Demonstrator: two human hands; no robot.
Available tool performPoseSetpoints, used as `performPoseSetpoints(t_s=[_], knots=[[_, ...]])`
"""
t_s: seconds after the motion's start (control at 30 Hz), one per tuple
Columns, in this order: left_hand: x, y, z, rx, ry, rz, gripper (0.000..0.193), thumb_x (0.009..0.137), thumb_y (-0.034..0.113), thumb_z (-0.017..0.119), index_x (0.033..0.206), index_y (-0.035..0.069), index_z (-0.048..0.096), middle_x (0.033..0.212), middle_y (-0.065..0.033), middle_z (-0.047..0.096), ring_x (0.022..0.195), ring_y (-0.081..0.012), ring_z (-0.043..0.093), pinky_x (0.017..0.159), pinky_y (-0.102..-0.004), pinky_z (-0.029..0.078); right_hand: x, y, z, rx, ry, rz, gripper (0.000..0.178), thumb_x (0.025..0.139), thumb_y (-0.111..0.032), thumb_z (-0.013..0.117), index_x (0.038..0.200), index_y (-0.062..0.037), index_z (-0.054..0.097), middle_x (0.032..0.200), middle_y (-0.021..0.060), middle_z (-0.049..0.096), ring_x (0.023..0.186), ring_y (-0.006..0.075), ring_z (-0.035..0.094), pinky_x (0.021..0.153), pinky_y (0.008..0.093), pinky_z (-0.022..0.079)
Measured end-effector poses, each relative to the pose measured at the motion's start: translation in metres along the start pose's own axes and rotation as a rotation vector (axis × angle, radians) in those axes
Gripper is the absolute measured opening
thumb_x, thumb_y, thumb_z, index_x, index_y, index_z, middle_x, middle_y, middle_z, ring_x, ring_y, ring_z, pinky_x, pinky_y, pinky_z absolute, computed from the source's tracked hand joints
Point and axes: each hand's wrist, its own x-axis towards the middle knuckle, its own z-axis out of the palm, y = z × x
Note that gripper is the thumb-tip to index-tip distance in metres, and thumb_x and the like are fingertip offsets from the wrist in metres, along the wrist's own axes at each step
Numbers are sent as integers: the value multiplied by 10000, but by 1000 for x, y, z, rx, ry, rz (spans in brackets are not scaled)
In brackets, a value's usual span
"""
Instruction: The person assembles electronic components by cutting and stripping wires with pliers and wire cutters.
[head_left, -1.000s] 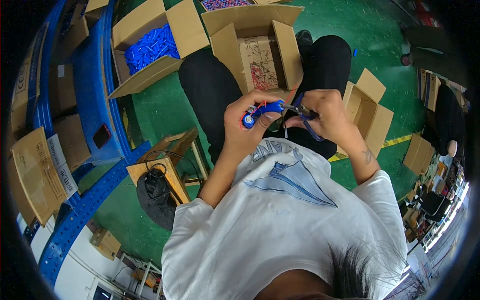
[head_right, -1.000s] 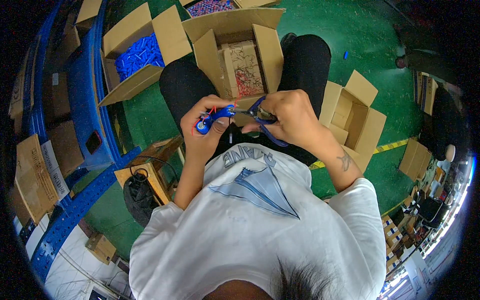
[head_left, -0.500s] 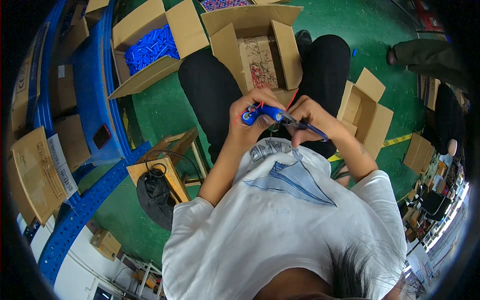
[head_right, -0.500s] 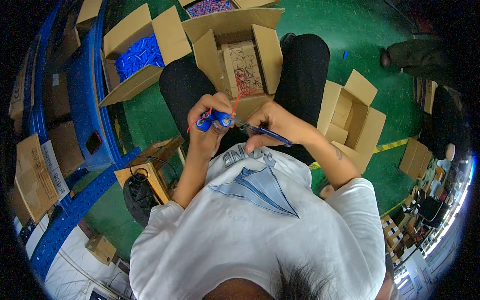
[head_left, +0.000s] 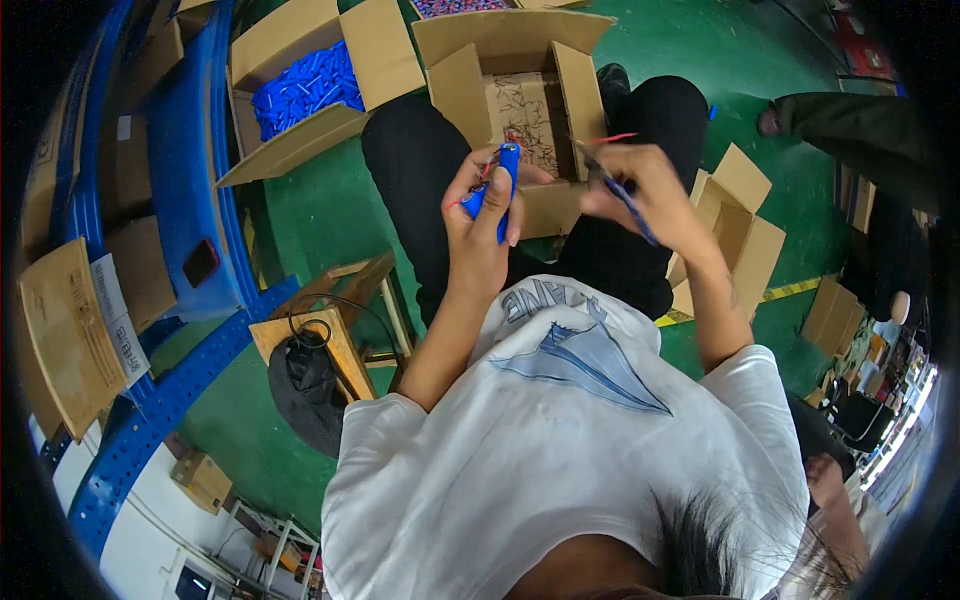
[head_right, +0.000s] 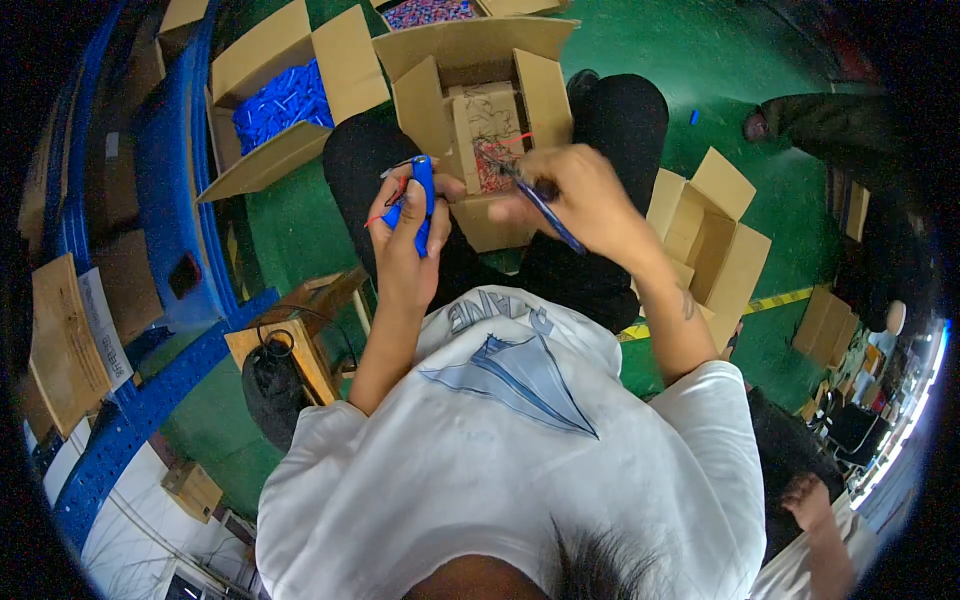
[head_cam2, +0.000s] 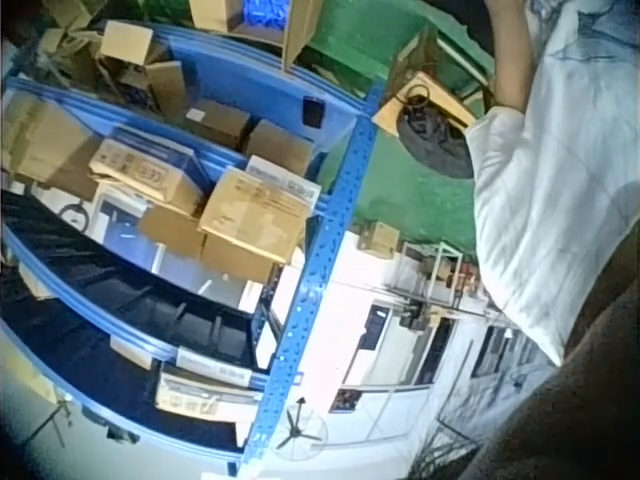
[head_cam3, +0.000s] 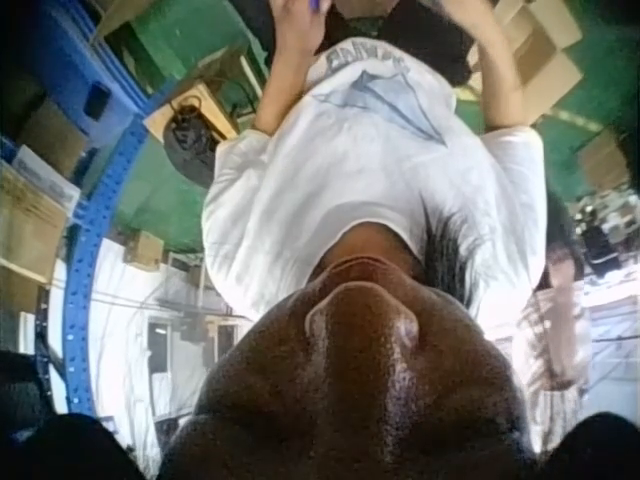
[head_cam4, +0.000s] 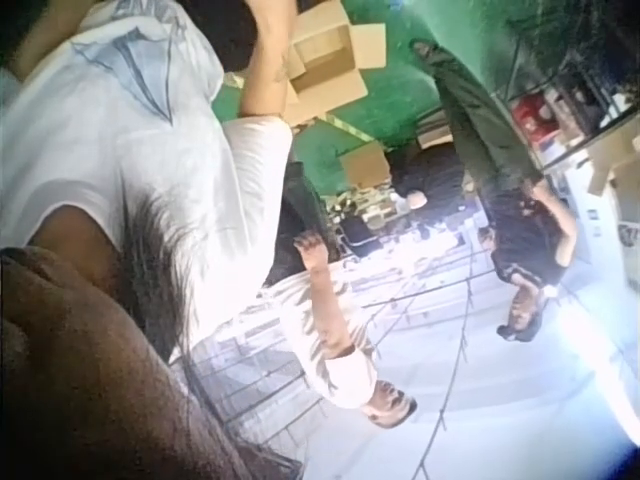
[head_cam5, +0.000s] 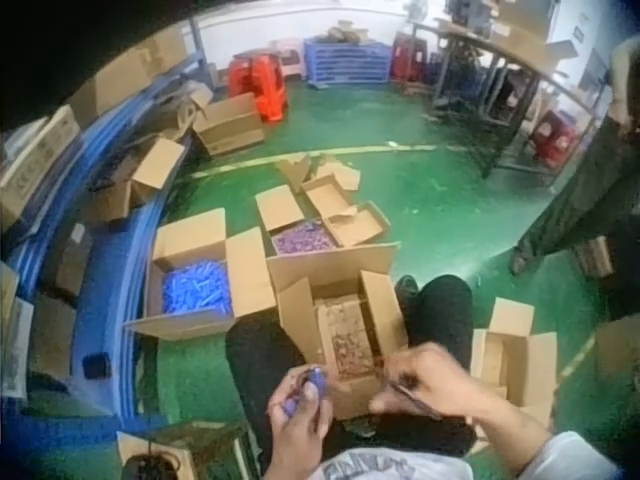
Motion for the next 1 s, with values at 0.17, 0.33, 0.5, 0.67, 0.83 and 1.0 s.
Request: performPoseSetpoints(t_s=[0.17, 0.33, 0.5, 0.67, 0.83, 1.0], knots=[[-1, 5, 1, 224, 103, 52, 205, 871, 162, 539, 998, 2, 521, 841, -143, 623, 408, -24, 341, 371, -158, 236, 6, -5, 0, -691, 210, -68, 385, 599, -384, 727, 719, -46, 587, 687, 70, 527, 680, 238, 528, 629, 342, 371], [-3, 7, 5, 304, 108, 58, 173, 862, 122, 549, 984, 2, 530, 810, -118, 625, 421, -16, 365, 374, -151, 251, 6, -30, -5, -509, 172, -76, 369, 575, -360, 746, 686, -54, 574, 668, 71, 524, 657, 242, 523, 602, 334, 358], [-4, 6, 7, 387, 92, 94, 168, 852, 110, 567, 984, 11, 535, 786, -89, 625, 456, -5, 397, 381, -143, 263, 5, -34, -2, -455, 209, -109, 363, 581, -361, 741, 620, -53, 553, 596, 69, 502, 600, 242, 516, 578, 340, 349], [-4, 3, 5, 392, 30, 178, 192, 842, 134, 591, 981, 18, 527, 799, -76, 621, 477, -3, 399, 393, -144, 269, 4, -24, 4, -226, 139, -139, 368, 646, -359, 719, 593, -49, 528, 566, 75, 503, 543, 236, 501, 524, 312, 348], [-4, 8, 2, 191, -61, 16, 257, 832, 220, 615, 979, 29, 526, 812, -66, 612, 489, -9, 398, 398, -153, 280, -10, -8, 27, 1088, -305, 5, 505, 822, -474, 565, 581, -37, 487, 540, 1, 439, 524, 81, 429, 468, 239, 334], [-2, 5, 0, 133, -53, 9, 253, 835, 217, 611, 985, 32, 527, 790, -62, 609, 469, -7, 368, 391, -149, 264, -10, -16, 19, 654, -249, 180, 454, 777, -427, 631, 619, -17, 516, 548, 38, 473, 522, 161, 480, 485, 274, 349]])
